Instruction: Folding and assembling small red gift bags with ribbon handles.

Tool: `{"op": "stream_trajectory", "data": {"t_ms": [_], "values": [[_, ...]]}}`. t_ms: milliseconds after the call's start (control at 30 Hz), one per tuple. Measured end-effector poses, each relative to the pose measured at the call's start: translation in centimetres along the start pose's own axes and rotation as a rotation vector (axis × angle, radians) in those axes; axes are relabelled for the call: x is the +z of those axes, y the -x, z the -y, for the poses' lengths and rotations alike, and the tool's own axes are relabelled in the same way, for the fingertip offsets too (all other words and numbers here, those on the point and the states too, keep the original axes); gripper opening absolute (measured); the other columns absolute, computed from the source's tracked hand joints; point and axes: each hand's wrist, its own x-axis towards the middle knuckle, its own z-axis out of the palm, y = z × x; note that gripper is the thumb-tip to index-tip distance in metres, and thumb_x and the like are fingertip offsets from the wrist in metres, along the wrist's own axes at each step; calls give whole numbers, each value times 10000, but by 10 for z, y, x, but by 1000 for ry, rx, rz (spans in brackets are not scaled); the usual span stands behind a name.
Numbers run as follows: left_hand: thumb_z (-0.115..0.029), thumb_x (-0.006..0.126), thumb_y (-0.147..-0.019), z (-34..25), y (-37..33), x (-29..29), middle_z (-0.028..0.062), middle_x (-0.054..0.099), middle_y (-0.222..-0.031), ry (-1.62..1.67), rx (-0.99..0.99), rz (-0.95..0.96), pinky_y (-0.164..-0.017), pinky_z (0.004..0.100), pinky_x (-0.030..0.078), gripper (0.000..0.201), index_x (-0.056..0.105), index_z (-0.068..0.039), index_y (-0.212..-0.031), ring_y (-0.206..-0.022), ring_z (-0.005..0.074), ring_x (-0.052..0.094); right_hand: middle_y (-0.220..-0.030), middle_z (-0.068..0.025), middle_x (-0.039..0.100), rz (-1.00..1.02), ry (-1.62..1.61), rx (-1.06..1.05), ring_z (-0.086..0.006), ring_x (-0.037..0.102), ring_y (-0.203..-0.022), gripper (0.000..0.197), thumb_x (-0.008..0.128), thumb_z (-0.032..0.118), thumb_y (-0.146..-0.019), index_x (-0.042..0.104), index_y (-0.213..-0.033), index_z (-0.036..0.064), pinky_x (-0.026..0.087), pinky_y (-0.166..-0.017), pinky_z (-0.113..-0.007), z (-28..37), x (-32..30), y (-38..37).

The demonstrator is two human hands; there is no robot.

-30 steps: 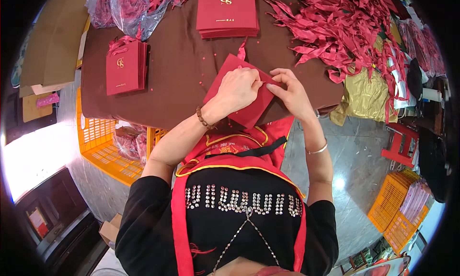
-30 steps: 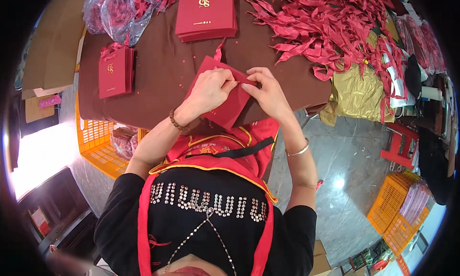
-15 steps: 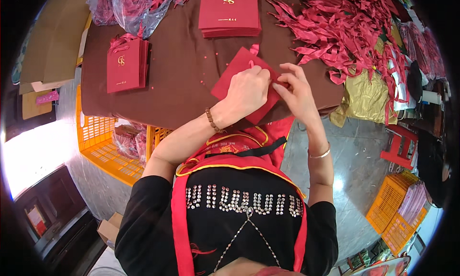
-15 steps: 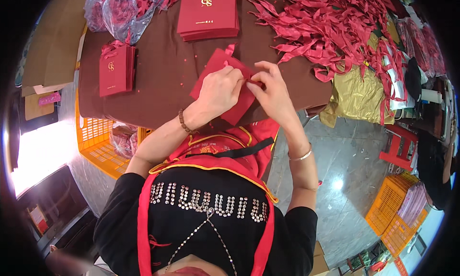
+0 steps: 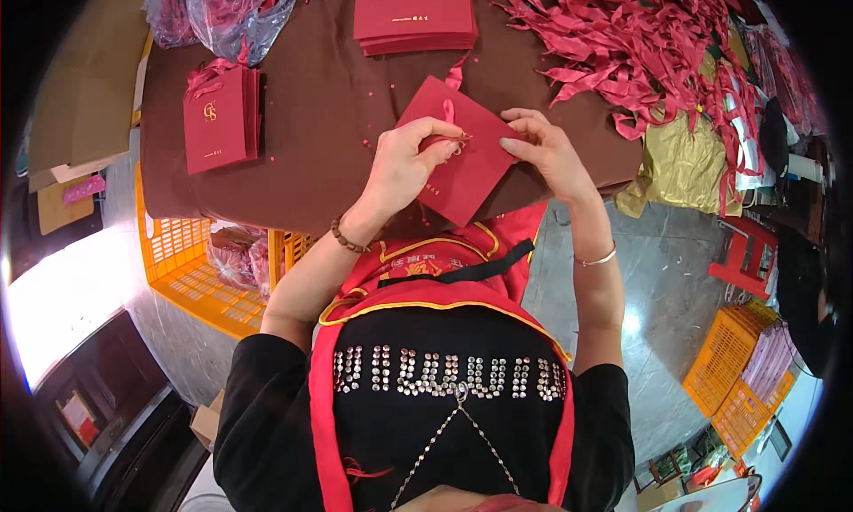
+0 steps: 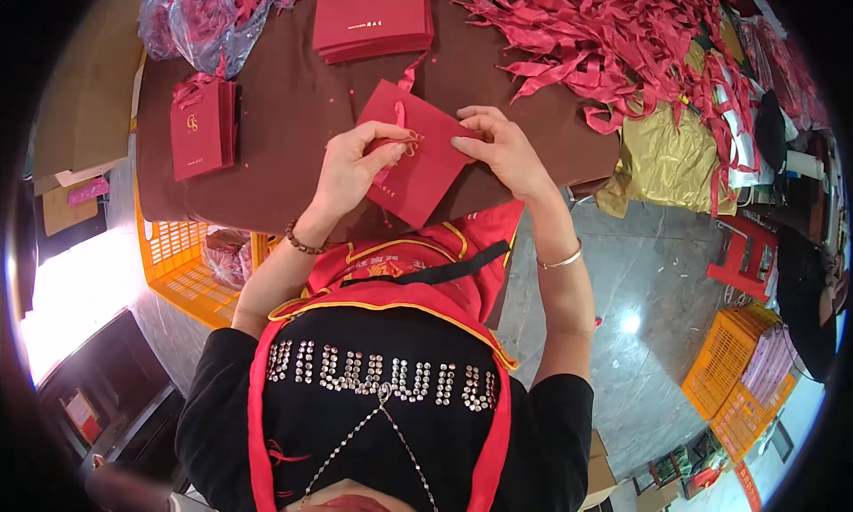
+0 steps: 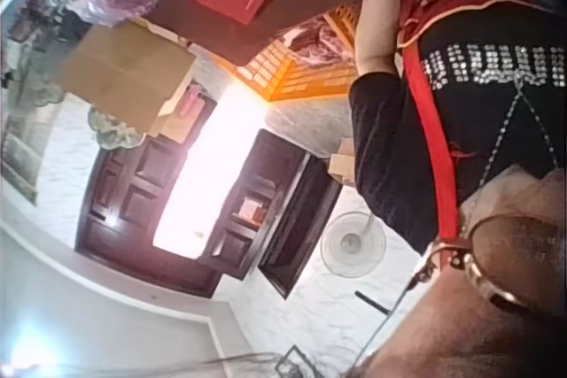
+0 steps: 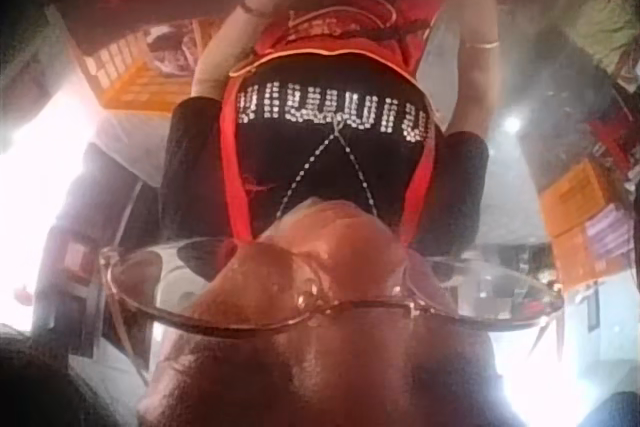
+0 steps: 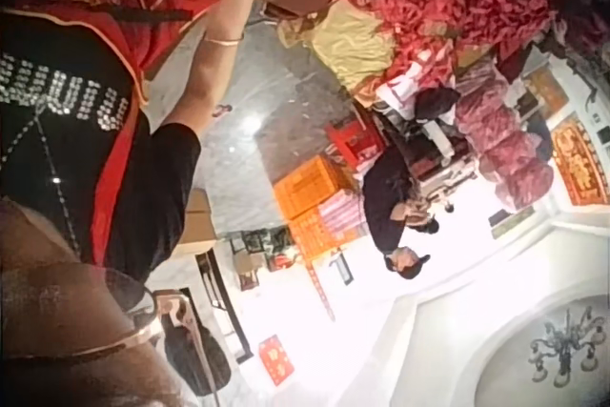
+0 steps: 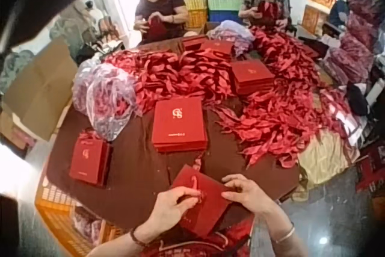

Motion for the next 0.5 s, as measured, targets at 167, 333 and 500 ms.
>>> {"op": "stream_trajectory", "data": {"t_ms": [167, 333, 500], "values": [[-11, 610, -825, -2, 3, 3, 70, 644, -803, -260, 280, -127, -636, 241, 475, 116, 636, -1, -938, -731, 126, 611, -1237, -27, 443, 105, -69, 28, -66, 494, -900, 175, 643, 130, -827, 629, -948, 4, 409, -811, -233, -1, 2, -5], [-63, 642, -789, 4, -3, 10, 106, 594, -753, -546, 529, -204, -625, 354, 465, 76, 628, -33, -857, -700, 275, 583, -1234, -28, 448, 120, -64, 55, -72, 487, -932, 159, 642, 126, -825, 628, -931, 8, 398, -835, -238, 7, 11, -7], [-71, 642, -790, 4, -5, 13, 96, 599, -756, -616, 559, -252, -654, 371, 461, 56, 623, -56, -841, -713, 284, 578, -1216, -32, 460, 90, -26, 0, -100, 474, -1004, 167, 655, 122, -811, 629, -928, 6, 363, -894, -250, 8, 17, -8]]}}
